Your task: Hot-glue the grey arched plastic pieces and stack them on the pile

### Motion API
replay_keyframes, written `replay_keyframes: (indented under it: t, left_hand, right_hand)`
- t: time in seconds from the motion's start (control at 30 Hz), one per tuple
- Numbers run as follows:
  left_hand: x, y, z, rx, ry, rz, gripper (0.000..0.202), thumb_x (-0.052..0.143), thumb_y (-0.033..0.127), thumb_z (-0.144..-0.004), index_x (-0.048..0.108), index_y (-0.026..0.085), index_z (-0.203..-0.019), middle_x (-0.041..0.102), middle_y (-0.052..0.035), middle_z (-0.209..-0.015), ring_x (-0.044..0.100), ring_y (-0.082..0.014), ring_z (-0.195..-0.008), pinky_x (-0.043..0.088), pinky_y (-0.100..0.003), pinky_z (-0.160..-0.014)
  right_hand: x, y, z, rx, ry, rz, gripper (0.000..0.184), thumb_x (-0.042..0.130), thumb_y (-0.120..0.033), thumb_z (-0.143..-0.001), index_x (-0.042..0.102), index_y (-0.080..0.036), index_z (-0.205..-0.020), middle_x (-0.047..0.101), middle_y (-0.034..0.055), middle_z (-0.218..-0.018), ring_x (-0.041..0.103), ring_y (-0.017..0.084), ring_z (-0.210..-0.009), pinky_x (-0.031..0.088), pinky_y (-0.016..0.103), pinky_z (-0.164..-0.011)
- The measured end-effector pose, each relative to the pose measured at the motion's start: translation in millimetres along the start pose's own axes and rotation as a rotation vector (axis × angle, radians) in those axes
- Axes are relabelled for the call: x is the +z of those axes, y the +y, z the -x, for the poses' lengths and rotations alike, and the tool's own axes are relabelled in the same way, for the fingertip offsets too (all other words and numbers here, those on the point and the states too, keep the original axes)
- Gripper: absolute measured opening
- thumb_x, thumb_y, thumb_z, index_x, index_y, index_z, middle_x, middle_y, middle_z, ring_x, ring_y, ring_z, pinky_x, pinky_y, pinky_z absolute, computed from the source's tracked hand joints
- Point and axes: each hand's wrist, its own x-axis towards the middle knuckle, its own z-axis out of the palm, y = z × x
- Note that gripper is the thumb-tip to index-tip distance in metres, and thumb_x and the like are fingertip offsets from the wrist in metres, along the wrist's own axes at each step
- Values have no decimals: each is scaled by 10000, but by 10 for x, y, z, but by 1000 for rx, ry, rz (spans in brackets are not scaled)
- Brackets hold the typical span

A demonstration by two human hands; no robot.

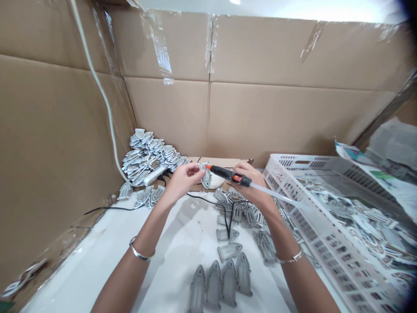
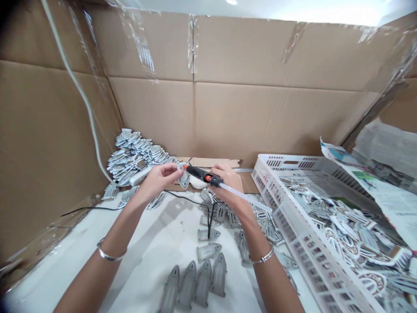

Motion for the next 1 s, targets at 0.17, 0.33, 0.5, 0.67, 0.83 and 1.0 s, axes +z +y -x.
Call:
replay_keyframes:
  t: [0.17, 0.33, 0.5, 0.67, 0.83, 1.0]
  left_hand:
    - [-6, -7, 9, 1, 9, -20, 240, 643, 368, -805, 581, 170, -685, 532, 26, -620, 479, -112, -590, 373, -235, -577]
    - [-7, -22, 2, 2, 27, -41, 239, 647, 372, -800, 593, 165, -695, 545, 24, -632, 486, -113, -597, 372, -235, -583]
    - [-16, -45, -29, -12, 9, -2, 231, 648, 365, -798, 613, 163, -689, 568, 22, -626, 504, -116, -594, 401, -235, -590]
    - [-44, -97, -53, -34, -4, 12, 195, 653, 331, -789, 635, 154, -708, 603, 12, -659, 534, -121, -620, 429, -238, -613]
    - [-51, -210, -87, -46, -6, 16, 216, 670, 363, -777, 657, 148, -764, 660, -18, -727, 583, -140, -669, 462, -255, -645]
    - [-131, -361, -141, -48, 51, -13, 339, 716, 426, -704, 678, 138, -878, 711, -73, -831, 641, -199, -765, 494, -295, -676]
  right_hand:
    - [6, -13, -5, 9, -7, -25, 141, 543, -243, -792, 541, -217, -653, 596, 23, -816, 528, 160, -746, 357, 283, -639]
    - [59, 29, 7, -13, 7, 9, 140, 553, -247, -796, 569, -215, -661, 589, 27, -814, 532, 164, -762, 359, 282, -639]
    - [76, 27, -9, 22, 51, 16, 125, 567, -268, -778, 599, -215, -669, 625, 36, -835, 549, 170, -762, 371, 278, -639]
    - [48, 154, -16, 276, -39, 64, 226, 551, -404, -830, 672, -215, -803, 690, 62, -888, 618, 198, -769, 415, 286, -644]
    - [192, 538, 42, 616, -308, 411, 389, 567, -491, -838, 722, -230, -1081, 732, 142, -1055, 674, 305, -997, 468, 345, -756]
    - [286, 823, 121, 774, -459, 538, 427, 562, -452, -854, 706, -194, -1163, 713, 176, -1162, 671, 333, -1075, 494, 371, -818]
